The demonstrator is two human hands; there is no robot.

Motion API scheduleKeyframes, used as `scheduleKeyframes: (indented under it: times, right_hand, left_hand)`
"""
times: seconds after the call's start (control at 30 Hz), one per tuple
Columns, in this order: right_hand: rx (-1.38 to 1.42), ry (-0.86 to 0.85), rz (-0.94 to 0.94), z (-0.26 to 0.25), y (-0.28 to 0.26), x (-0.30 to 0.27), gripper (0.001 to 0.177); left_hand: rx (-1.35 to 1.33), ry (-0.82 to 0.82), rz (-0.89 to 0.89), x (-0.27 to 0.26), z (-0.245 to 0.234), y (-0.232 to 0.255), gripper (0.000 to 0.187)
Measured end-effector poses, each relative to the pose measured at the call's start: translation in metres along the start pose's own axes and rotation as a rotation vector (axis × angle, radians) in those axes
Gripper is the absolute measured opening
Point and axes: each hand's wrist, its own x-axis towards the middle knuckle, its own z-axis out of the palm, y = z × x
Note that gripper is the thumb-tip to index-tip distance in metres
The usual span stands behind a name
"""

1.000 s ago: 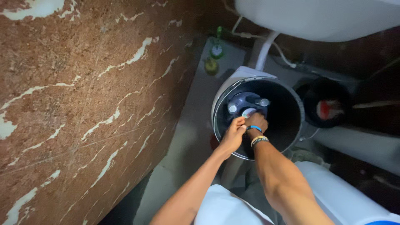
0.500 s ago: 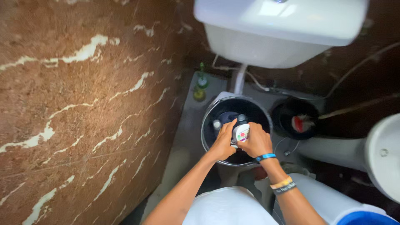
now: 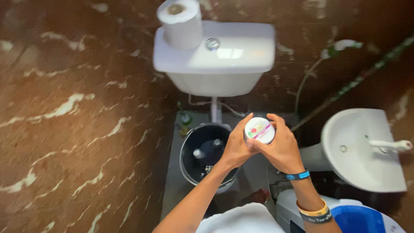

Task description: The person takes bottles, a tub, and a packet from a bucket and puts them into a bathroom cabinet. The person then washes and wrings a piece of cloth in a pot of water and picks up the bucket.

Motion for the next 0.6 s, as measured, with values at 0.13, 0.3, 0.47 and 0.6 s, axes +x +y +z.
scheduleKeyframes:
  times: [0.13, 0.3, 0.47, 0.6]
  right_hand:
    - [0.215, 0.096, -0.075, -0.053, 0.022, -0.007, 0.077]
    - [0.521, 0.177, -0.207, -0.115, 0.035, -0.027, 0.099]
    - [0.437, 0.318, -0.25, -0.192, 0.047, -0.047, 0.11]
    - [0.333, 0.485, -0.22, -0.255, 0.064, -0.063, 0.104]
  left_hand:
    - [-0.217, -0.042, -0.046, 0.034, 0.038, 0.054, 0.098]
    - [-0.472, -0.214, -0.144, 0.074, 0.094, 0.118, 0.108]
    - [-0.626, -0.399, 0.066, 0.1, 0.168, 0.165, 0.118]
    - [-0.768, -0.535, -0.026, 0.109, 0.229, 0.202, 0.127]
